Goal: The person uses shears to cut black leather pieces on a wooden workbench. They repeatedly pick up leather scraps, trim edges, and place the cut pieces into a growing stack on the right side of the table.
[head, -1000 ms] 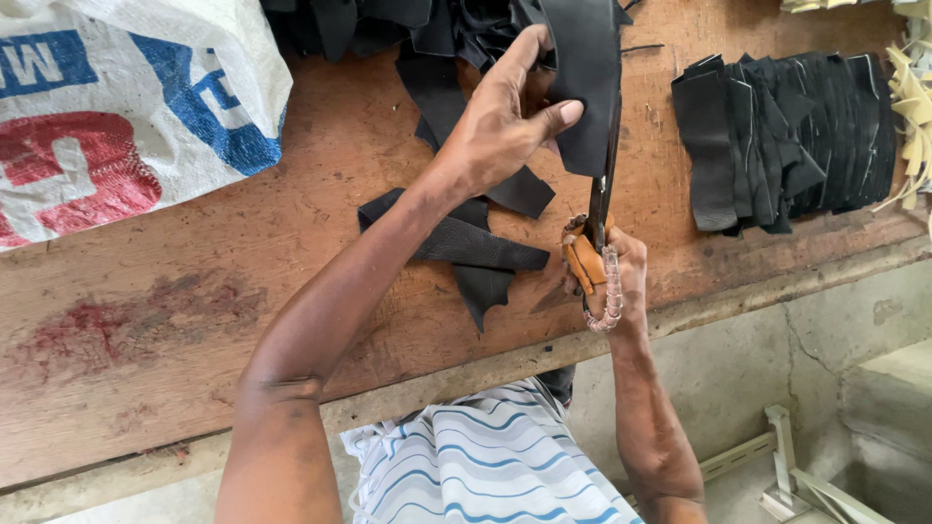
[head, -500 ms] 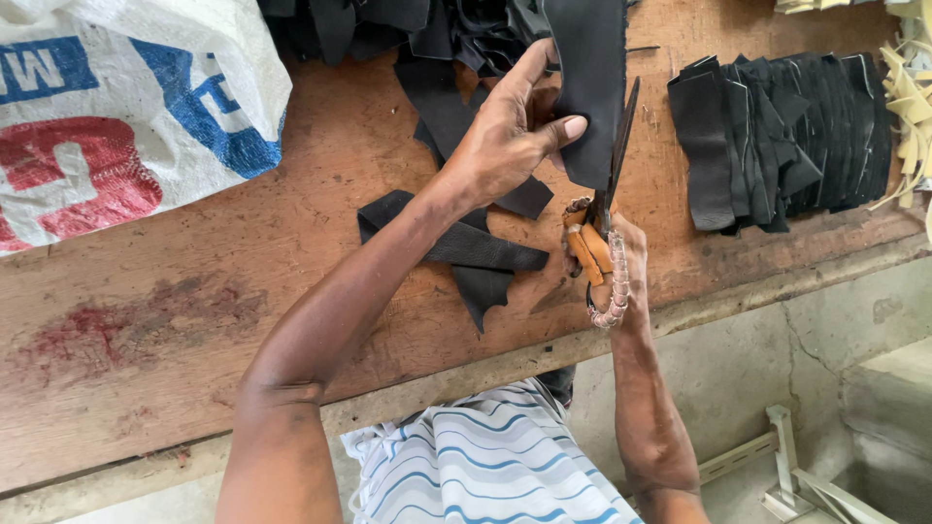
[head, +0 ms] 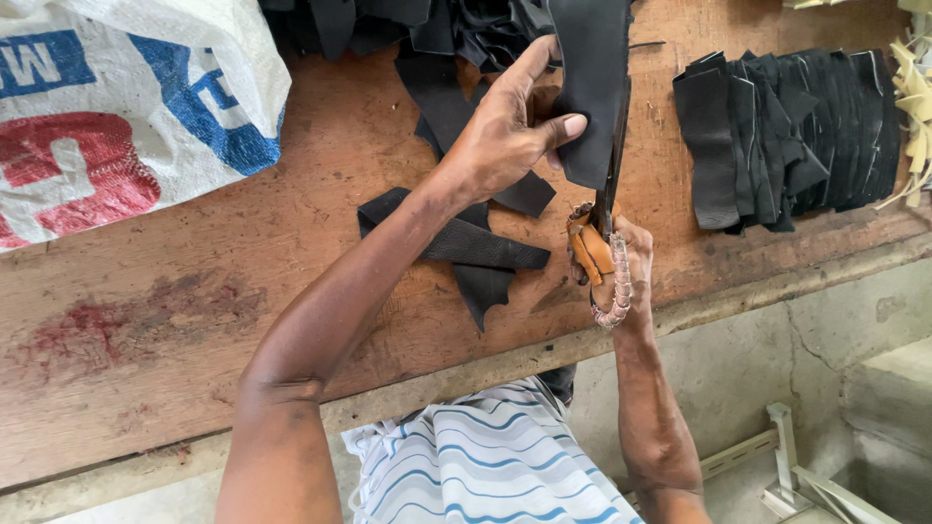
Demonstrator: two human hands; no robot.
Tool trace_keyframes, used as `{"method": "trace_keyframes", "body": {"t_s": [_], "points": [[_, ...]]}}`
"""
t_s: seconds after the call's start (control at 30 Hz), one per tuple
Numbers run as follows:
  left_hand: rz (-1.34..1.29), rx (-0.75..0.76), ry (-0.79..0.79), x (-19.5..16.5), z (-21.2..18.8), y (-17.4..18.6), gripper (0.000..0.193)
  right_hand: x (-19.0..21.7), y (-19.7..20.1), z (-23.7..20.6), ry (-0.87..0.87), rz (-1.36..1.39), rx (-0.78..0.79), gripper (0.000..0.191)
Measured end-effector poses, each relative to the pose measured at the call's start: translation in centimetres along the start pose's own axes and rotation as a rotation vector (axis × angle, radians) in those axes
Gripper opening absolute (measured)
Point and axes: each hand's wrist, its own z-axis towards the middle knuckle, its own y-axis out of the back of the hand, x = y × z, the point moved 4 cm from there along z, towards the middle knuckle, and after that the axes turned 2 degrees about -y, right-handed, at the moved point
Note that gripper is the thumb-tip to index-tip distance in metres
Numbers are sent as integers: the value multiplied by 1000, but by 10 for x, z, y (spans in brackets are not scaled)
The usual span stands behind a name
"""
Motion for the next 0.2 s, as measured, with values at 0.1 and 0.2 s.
{"method": "trace_keyframes", "body": {"t_s": [0.1, 0.2], "points": [[7, 0, 30, 3, 0, 1, 55, -1, 1, -1, 12, 9, 1, 24], [11, -2, 84, 6, 0, 2, 55, -3, 1, -1, 44, 21, 9, 24]]}}
